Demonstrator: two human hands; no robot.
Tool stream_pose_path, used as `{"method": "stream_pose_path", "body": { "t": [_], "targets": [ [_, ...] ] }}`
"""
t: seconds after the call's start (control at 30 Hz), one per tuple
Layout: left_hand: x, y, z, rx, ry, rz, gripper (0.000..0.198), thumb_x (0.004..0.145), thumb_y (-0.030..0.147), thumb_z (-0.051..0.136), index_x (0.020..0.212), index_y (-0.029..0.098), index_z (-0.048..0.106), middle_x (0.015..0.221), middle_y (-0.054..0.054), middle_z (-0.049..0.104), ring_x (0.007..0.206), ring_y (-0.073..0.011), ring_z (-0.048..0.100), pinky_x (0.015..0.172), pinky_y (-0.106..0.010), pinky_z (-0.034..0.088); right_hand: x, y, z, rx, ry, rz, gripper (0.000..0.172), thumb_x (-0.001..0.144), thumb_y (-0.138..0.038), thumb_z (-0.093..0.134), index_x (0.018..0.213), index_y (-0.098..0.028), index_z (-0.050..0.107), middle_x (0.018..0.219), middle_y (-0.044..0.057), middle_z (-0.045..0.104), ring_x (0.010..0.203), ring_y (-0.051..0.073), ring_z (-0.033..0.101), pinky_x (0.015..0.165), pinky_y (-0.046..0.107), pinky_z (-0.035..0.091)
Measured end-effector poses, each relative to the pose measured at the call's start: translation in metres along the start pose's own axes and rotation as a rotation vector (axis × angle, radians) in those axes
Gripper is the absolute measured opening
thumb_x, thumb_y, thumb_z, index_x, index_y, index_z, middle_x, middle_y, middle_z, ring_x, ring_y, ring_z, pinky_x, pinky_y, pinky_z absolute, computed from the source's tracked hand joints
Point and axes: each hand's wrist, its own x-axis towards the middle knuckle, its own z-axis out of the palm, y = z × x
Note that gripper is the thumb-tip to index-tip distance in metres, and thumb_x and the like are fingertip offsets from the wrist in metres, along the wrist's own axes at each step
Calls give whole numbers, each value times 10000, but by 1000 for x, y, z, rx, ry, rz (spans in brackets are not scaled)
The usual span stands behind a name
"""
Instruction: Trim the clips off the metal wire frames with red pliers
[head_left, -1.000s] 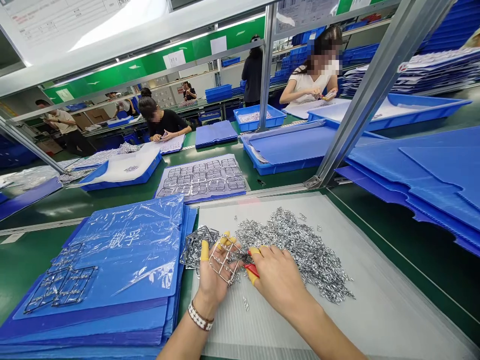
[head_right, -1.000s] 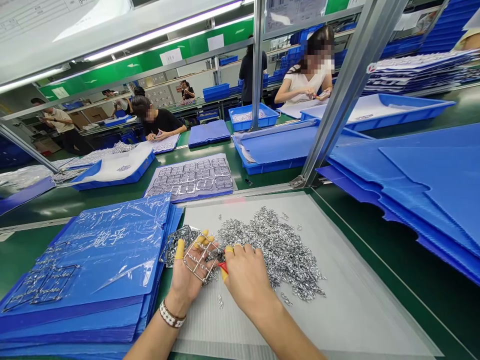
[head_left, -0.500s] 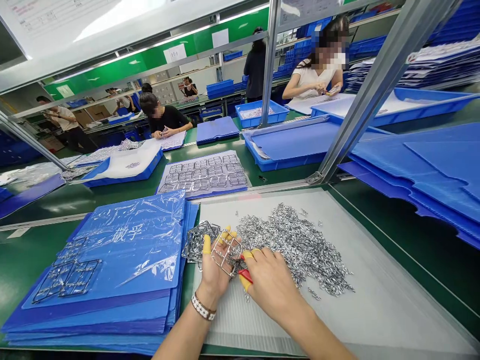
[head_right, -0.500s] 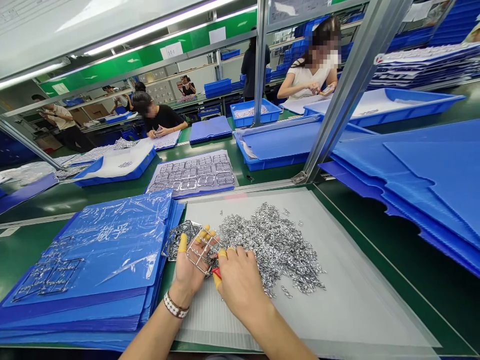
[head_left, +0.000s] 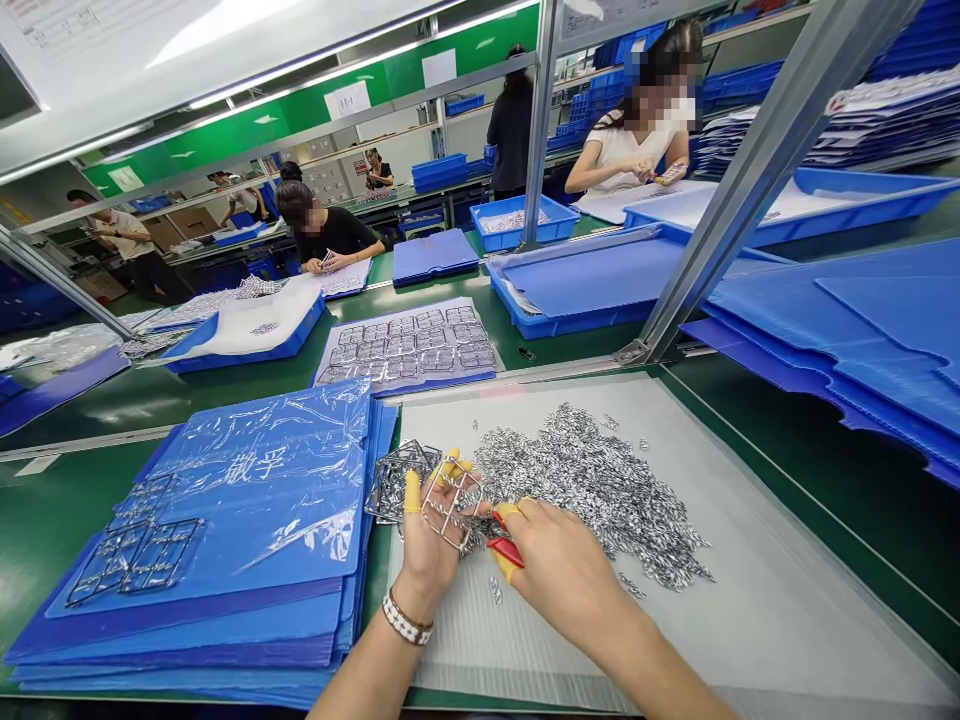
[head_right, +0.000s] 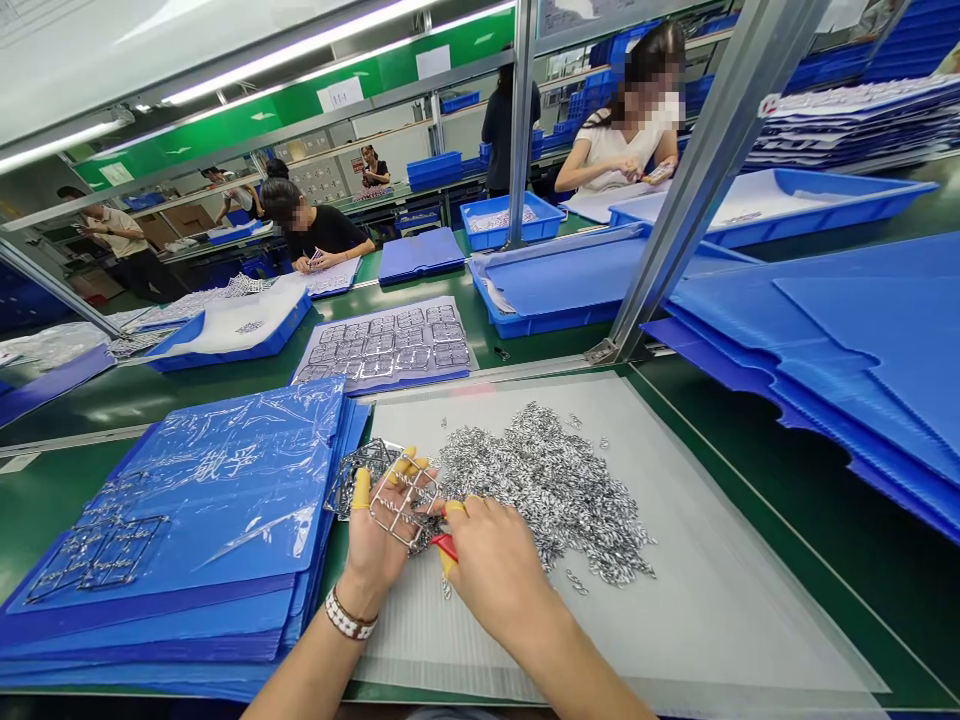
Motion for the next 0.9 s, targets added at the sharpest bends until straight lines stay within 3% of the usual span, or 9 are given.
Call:
{"method": "stream_pose_path", "body": {
  "t": [0.1, 0.2, 0.27, 0.4, 0.5, 0.57, 0.67, 0.8, 0.9],
  "targets": [
    [-9, -5, -1, 184, -44, 163, 596, 842, 583, 474, 1296, 202, 538, 1289, -121, 562, 1220, -304, 469, 948, -406, 422, 4, 11, 5, 496, 30, 95, 216, 819, -328, 544, 985, -204, 605, 865, 35, 658, 798, 202, 606, 719, 331, 450],
    [-20, -10, -1, 489, -186, 402, 661, 767, 432, 664, 1367, 232, 469, 1381, -107, 489, 1315, -307, 357, 1115, -409, 220, 16, 10, 14, 1057, 41, 184, 279, 830, -453, 503, 936, -201, 558, 734, -14, 601, 626, 139, 553, 569, 265, 430],
    [-24, -10, -1, 664, -267, 490, 683, 723, 349, 723, 1351, 213, 493, 1401, -119, 465, 1354, -321, 290, 1151, -420, 101, 24, 4, 16, 1261, 67, 201, 294, 789, -461, 554, 910, -194, 540, 724, -21, 586, 607, 125, 535, 550, 252, 426],
    [-21, -7, -5, 941, -304, 675, 751, 776, 453, 637, 1426, 185, 374, 1496, -137, 323, 1402, -345, 178, 1148, -501, 62, 29, -3, 13, 1303, 139, 134, 263, 741, -380, 634, 916, -202, 554, 885, 16, 638, 794, 158, 602, 731, 289, 491],
    [-16, -8, -9, 1027, -218, 752, 770, 854, 519, 493, 1494, 236, 171, 1575, -91, 107, 1435, -308, 55, 1151, -501, 42, 21, 0, 10, 1028, 305, 59, 211, 796, -289, 587, 992, -219, 555, 900, 33, 645, 791, 168, 615, 734, 311, 508],
    [-12, -10, -9, 851, -129, 670, 717, 876, 537, 439, 1490, 276, 173, 1581, -60, 91, 1436, -282, 80, 1153, -466, 114, 13, 2, 10, 753, 487, -116, 242, 821, -165, 514, 1052, -231, 541, 898, 40, 637, 783, 172, 603, 726, 332, 505],
    [-6, -10, -5, 378, -61, 339, 662, 878, 568, 407, 1465, 308, 246, 1545, -64, 235, 1394, -275, 244, 1101, -439, 273, 4, -2, 17, 394, 622, -453, 323, 808, -33, 428, 1054, -214, 533, 875, 54, 623, 785, 189, 569, 713, 363, 487],
    [0, 0, -1, -98, -125, -165, 727, 843, 639, 404, 1466, 305, 233, 1394, -133, 463, 1185, -351, 519, 986, -532, 369, -1, -14, 29, 190, 494, -623, 265, 802, -15, 419, 964, -188, 537, 832, 55, 614, 788, 203, 549, 708, 369, 470],
    [3, 7, 1, -204, -199, -262, 712, 851, 629, 402, 1460, 290, 257, 1270, -149, 568, 1039, -352, 608, 907, -538, 411, -5, -18, 33, 191, 368, -606, 267, 761, -53, 497, 984, -195, 534, 926, 67, 625, 875, 228, 556, 776, 397, 465]
  ]
}}
